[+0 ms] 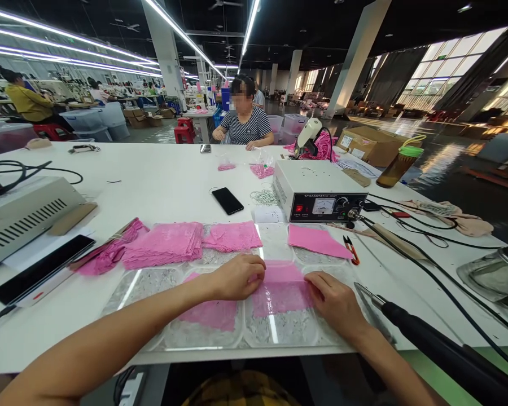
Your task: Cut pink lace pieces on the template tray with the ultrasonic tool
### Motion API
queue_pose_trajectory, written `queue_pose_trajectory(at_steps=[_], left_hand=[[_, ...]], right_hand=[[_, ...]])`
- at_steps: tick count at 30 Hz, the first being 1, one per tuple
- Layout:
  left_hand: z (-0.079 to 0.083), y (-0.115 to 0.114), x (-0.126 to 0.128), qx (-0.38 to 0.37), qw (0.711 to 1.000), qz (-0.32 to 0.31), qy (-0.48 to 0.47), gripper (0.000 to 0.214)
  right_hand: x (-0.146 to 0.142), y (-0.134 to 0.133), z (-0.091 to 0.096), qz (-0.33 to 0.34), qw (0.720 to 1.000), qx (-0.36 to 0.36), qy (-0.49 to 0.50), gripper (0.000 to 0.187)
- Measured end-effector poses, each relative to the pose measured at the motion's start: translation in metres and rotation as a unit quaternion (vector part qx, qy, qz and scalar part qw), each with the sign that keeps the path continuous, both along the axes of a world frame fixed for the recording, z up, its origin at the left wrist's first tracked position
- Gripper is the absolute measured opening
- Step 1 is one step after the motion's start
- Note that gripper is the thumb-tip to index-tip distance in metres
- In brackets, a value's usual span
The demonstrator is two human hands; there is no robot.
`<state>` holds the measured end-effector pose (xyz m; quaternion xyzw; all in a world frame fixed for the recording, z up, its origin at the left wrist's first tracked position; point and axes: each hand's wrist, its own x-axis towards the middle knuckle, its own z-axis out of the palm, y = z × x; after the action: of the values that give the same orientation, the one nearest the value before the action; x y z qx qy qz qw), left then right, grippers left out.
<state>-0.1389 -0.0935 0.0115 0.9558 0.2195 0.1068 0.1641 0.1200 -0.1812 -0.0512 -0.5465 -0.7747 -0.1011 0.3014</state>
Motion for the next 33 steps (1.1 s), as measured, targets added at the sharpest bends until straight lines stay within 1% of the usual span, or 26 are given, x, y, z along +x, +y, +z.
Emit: queue_pose_trajectory(at_steps=[4, 7, 10, 13, 15, 17, 20, 22, 24, 26, 28, 31, 33], left_hand=[[-0.005, -0.014, -0.006, 0.001, 1.0, -0.013, -0.01, 0.013], [-0.009, -0.021, -0.007, -0.002, 0.999, -0.031, -0.018, 0.012], [-0.012, -0.022, -0.005, -0.008, 0.999, -0.04, -0.03, 0.012], [-0.012, -0.017, -0.005, -0.018, 0.999, -0.022, -0.041, 0.014], [-0.008, -0.009, -0.009, -0.028, 0.999, -0.001, -0.046, 0.015], [-0.001, 0.001, -0.018, -0.043, 0.998, 0.02, -0.05, 0.017], [0.012, 0.01, -0.039, -0.073, 0.994, 0.052, -0.058, 0.016], [0.018, 0.009, -0.053, -0.097, 0.99, 0.079, -0.068, 0.014], [0.019, 0.0, -0.062, -0.13, 0.983, 0.101, -0.078, 0.013], [0.015, -0.013, -0.063, -0.172, 0.975, 0.111, -0.091, 0.013], [0.008, -0.027, -0.06, -0.22, 0.963, 0.111, -0.109, 0.014], [-0.002, -0.042, -0.056, -0.297, 0.936, 0.12, -0.148, 0.012], [-0.008, -0.047, -0.06, -0.359, 0.907, 0.136, -0.174, 0.008]], right_hand=[[-0.001, -0.011, 0.004, 0.055, 0.998, 0.03, 0.002, 0.027], [0.0, -0.016, 0.007, 0.079, 0.996, 0.05, 0.003, 0.027], [0.002, -0.016, 0.007, 0.074, 0.995, 0.061, 0.005, 0.025], [0.001, -0.01, 0.007, 0.049, 0.997, 0.051, 0.022, 0.021], [-0.004, -0.005, 0.008, 0.04, 0.998, 0.025, 0.049, 0.019], [-0.014, 0.001, 0.012, 0.047, 0.996, 0.003, 0.074, 0.017], [-0.032, 0.008, 0.021, 0.079, 0.993, 0.007, 0.09, 0.016], [-0.041, 0.014, 0.029, 0.097, 0.99, 0.018, 0.098, 0.016], [-0.048, 0.024, 0.036, 0.097, 0.988, 0.03, 0.112, 0.017], [-0.055, 0.037, 0.043, 0.092, 0.986, 0.038, 0.132, 0.017], [-0.064, 0.049, 0.049, 0.101, 0.982, 0.033, 0.157, 0.017], [-0.087, 0.064, 0.056, 0.166, 0.965, -0.011, 0.201, 0.02], [-0.106, 0.07, 0.058, 0.218, 0.952, -0.036, 0.211, 0.022]])
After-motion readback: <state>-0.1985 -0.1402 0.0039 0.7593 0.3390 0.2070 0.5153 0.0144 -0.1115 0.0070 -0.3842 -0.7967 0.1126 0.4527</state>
